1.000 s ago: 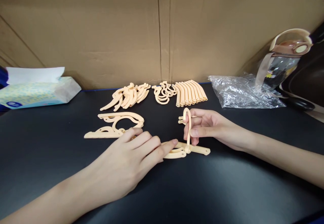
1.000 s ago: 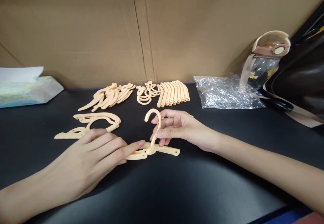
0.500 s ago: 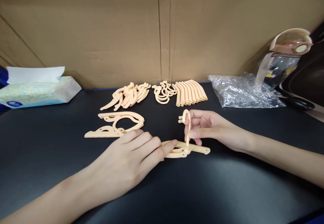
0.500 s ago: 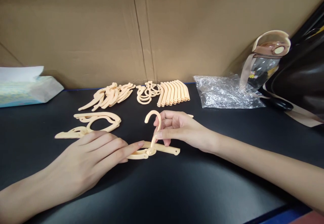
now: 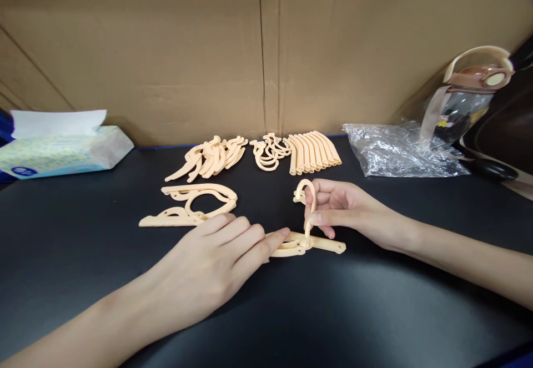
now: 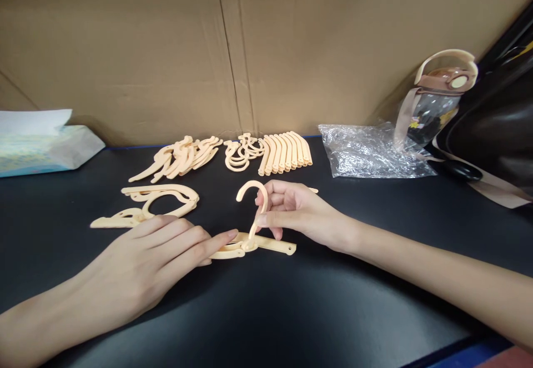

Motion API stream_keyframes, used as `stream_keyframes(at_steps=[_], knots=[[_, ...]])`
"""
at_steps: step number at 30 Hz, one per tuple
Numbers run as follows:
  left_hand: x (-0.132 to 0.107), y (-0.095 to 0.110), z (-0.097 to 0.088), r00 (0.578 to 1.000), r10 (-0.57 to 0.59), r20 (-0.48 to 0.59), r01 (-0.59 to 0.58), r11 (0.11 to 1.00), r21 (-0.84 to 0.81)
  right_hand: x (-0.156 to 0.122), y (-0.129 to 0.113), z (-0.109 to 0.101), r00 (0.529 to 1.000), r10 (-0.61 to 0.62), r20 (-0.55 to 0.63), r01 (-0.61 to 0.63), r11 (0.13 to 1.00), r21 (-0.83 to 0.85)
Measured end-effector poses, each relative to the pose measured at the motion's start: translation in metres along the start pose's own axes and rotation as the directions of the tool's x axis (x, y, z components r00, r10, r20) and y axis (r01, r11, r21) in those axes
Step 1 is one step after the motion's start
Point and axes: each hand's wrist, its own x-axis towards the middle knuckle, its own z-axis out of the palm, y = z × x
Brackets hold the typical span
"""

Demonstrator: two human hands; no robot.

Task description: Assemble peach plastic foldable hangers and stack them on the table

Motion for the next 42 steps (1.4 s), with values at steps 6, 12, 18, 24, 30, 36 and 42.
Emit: stream_keyframes(at_steps=[6,12,18,24,30,36,42], knots=[[0.0,0.004,-0.004,0.998,-0.009,0.068,0.006,0.999,0.048,0.0,0.002,-0.002,1.0,-0.012,-0.012,0.012,1.0,0.011],[0.002,-0.002,0.002,0.999,-0.014,-0.032,0.016,0.999,0.048,-0.002,-0.001,0.011,0.997,0.053,0.054,-0.05,0.998,-0.043],[0.003,-0.005,0.001,0.998,-0.025,-0.057,0.027,0.999,0.029,-0.002,0.0,0.006,1.0,-0.026,0.006,0.026,0.999,-0.03],[0.005,-0.004,-0.001,0.997,-0.05,-0.053,0.046,0.996,-0.07,-0.001,0.002,-0.001,0.997,-0.052,-0.05,0.057,0.994,0.092],[0.005,-0.003,0.0,0.997,-0.066,-0.031,0.061,0.989,-0.133,-0.001,0.001,0.0,0.999,-0.035,-0.038,0.04,0.991,0.124],[0.001,-0.005,0.0,0.998,-0.058,0.011,0.059,0.984,-0.17,-0.002,0.0,-0.002,1.0,-0.015,-0.016,0.017,0.991,0.136],[-0.002,-0.006,0.002,0.997,-0.061,0.036,0.068,0.974,-0.218,-0.002,0.0,-0.002,1.0,-0.003,-0.026,0.006,0.991,0.136]])
